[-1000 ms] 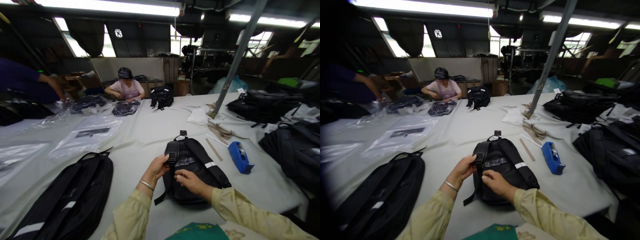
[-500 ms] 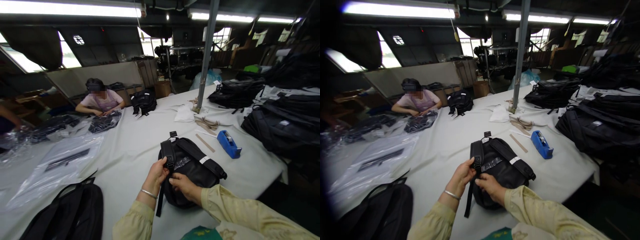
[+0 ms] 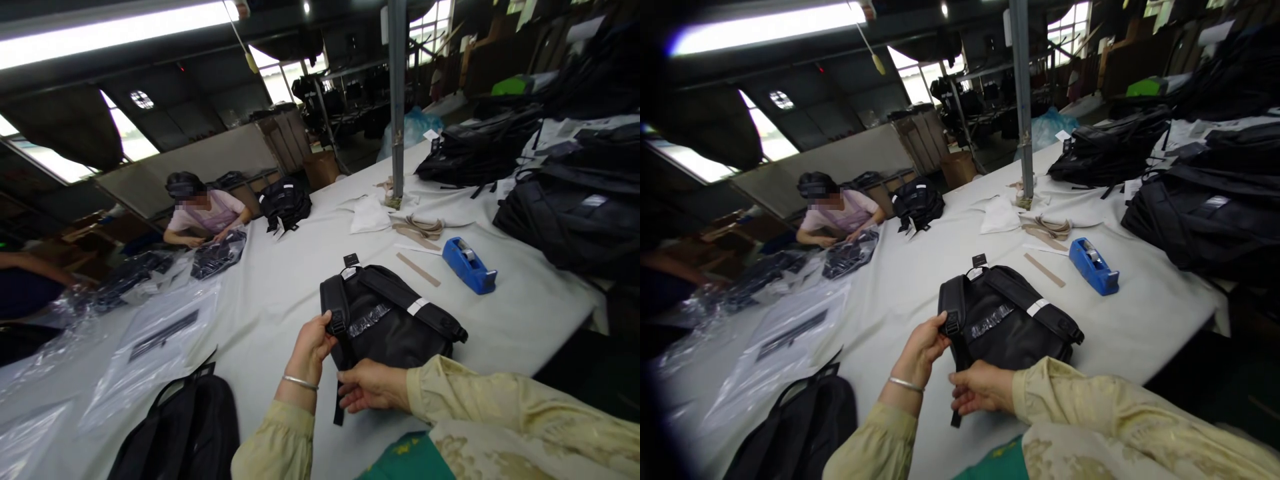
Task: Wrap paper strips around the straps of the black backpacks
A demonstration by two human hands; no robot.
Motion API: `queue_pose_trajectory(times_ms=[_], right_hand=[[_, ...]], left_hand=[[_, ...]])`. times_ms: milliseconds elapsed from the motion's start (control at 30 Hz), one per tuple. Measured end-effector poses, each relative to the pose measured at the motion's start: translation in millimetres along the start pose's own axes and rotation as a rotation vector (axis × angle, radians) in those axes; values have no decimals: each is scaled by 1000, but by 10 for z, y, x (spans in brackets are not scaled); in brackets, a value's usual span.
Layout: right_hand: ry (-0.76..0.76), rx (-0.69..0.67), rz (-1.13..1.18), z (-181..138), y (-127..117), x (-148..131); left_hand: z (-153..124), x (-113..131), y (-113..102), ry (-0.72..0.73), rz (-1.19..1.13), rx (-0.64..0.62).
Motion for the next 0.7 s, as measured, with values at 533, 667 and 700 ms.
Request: queue_pose_trajectory(times_ms=[533,667,700], right_hand=[[-491,103,-15,-291,-240,-199],[-489,221,-9,-242,-255,-317],[-541,229,-42,-241,-257,-367]], left_hand=[[-104,-72,41,31,-41,-1],[-128,-224,47,98,-81,-74],[-126,-261,41,108,-87,-82]])
Point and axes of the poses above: each hand's wrist, its own z-axis towards the middle knuckle, its own y-axis out of the palm, x = y × z, the point moved 1 cm from there along z, towards the middle knuckle, and after that the axes turned 9 degrees about -z, right-handed, at the moved point
